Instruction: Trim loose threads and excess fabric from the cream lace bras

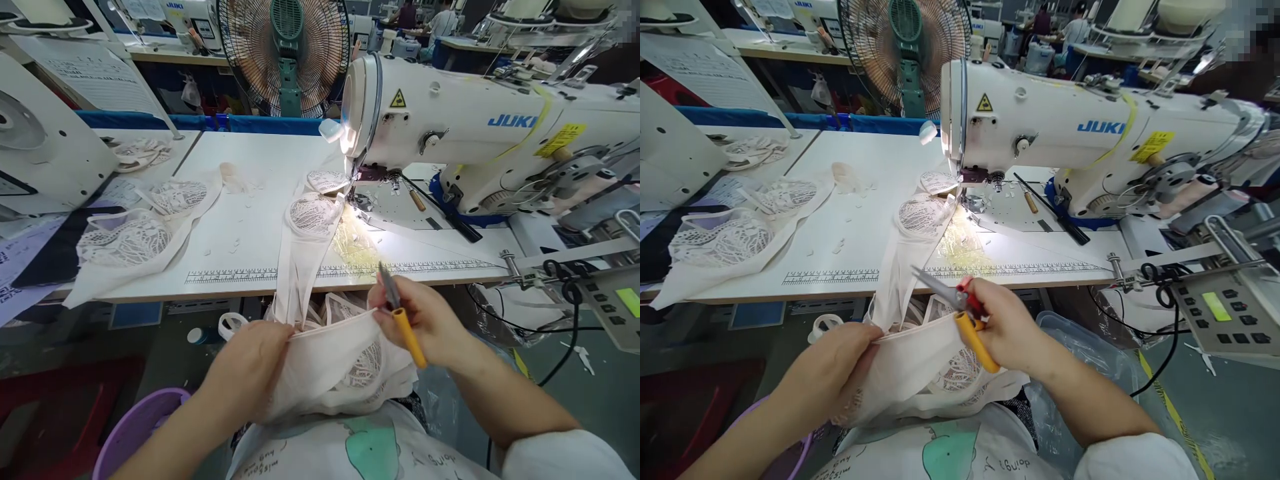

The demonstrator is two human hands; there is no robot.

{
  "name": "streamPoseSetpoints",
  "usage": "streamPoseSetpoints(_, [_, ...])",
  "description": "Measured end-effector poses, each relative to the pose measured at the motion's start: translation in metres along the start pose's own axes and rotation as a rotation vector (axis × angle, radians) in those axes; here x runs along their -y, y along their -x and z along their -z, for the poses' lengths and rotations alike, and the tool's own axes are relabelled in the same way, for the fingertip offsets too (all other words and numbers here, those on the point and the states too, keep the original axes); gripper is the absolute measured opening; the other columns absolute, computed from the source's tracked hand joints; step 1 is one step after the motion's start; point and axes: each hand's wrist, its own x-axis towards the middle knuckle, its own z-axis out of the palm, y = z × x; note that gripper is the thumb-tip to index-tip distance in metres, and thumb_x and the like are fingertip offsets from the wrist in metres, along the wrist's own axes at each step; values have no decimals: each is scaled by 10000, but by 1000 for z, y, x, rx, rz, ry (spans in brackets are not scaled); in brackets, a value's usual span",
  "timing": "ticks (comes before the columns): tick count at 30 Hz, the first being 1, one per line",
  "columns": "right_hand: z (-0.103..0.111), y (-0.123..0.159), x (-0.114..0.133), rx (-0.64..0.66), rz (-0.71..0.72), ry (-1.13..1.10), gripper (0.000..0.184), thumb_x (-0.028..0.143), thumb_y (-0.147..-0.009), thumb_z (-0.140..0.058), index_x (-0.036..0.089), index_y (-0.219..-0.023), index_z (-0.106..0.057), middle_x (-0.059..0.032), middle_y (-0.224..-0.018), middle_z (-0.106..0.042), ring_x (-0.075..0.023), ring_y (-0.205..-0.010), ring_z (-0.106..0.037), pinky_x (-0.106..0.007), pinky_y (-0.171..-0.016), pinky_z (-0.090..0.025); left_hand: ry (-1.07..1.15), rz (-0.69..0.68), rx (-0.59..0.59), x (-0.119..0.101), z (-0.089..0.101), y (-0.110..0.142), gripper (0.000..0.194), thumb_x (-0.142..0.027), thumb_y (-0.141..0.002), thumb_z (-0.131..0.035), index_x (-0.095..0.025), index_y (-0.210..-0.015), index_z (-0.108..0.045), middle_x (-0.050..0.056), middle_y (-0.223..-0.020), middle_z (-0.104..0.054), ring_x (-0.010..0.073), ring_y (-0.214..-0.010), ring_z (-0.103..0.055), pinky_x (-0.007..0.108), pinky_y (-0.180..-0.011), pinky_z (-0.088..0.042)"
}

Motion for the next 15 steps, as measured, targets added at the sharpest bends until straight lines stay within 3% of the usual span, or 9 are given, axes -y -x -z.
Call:
streamPoseSetpoints(5, [16,3,-15,-14,11,239,120,187,-737,-514,205,-701,-401,-7,-677,-511,-128,-566,-441,-254,-515,-362,3,26,70,14,16,5,176,-240,-853,-439,-200,-839,-609,27,-757,-683,201,-683,-620,292,-635,-430])
streamPoseSetpoints(8, [13,-1,-13,-94,39,426,127,179,-725,-533,205,-701,-412,-7,-647,-499,-129,-546,-432,-249,-494,-343,66,-13,118,9,24,0,199,-254,-867,-424,-209,-815,-611,12,-708,-656,183,-654,-598,280,-622,-401])
streamPoseSetpoints(10, [5,-4,-7,-126,58,438,102,199,-728,-553,198,-735,-452,-23,-683,-530,-137,-573,-465,-250,-506,-360,85,-46,174,3,28,-6,234,-273,-874,-407,-216,-779,-613,13,-673,-644,191,-636,-581,297,-631,-392])
streamPoseSetpoints(12, [-8,-6,1,-21,109,320,85,203,-732,-557,192,-774,-483,-41,-765,-579,-148,-658,-527,-246,-557,-404,101,-76,230,-3,30,-14,262,-279,-875,-387,-227,-789,-628,17,-648,-642,203,-615,-571,320,-638,-389])
streamPoseSetpoints(15, [-29,-8,11,259,154,171,135,149,-676,-580,191,-722,-460,-21,-765,-591,-144,-710,-550,-225,-588,-420,162,-122,274,-9,32,-23,261,-216,-837,-384,-247,-831,-643,21,-679,-663,212,-623,-581,342,-676,-400])
